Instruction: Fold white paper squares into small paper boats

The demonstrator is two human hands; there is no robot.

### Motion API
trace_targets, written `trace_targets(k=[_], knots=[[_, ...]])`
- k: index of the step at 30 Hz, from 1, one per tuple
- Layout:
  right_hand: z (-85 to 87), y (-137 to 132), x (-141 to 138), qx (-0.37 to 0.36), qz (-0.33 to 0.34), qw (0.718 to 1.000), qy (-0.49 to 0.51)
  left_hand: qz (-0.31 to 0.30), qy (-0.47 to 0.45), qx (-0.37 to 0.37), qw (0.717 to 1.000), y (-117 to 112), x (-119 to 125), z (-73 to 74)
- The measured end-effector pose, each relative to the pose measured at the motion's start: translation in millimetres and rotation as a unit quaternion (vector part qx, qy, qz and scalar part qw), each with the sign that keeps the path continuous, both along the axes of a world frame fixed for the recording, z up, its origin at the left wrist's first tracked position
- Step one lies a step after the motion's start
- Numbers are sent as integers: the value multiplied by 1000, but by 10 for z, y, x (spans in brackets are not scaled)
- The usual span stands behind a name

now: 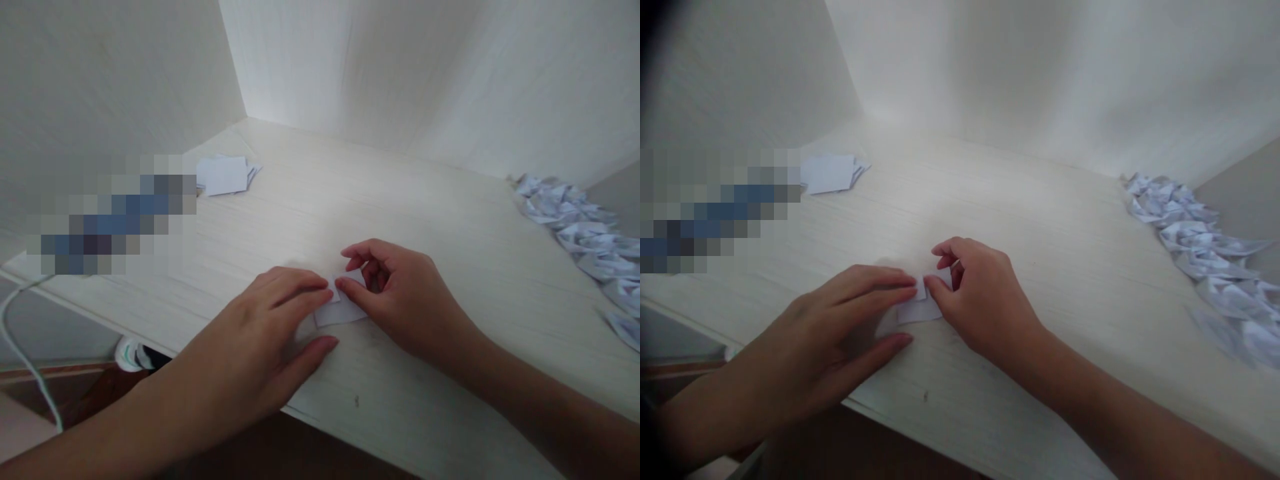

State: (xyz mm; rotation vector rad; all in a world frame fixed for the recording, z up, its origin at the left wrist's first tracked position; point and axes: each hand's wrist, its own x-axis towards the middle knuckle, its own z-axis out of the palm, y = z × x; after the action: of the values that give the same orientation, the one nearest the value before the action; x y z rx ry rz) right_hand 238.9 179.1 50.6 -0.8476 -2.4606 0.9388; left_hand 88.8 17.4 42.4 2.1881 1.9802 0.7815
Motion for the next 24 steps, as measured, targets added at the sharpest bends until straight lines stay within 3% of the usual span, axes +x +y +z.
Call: trace_targets(k=[4, 10, 19, 24], knots=[[-23, -12, 26, -2, -12, 999, 31, 46, -3, 24, 999, 93, 33, -30], [-68, 4, 66, -35, -16, 996, 78, 16, 28, 14, 999, 128, 126, -22], [-19, -28, -15, 56, -44, 997, -18, 8, 54, 1, 998, 131, 177, -22], [-45, -68, -4, 73, -36, 997, 9, 12, 45, -5, 999, 132, 178, -31]])
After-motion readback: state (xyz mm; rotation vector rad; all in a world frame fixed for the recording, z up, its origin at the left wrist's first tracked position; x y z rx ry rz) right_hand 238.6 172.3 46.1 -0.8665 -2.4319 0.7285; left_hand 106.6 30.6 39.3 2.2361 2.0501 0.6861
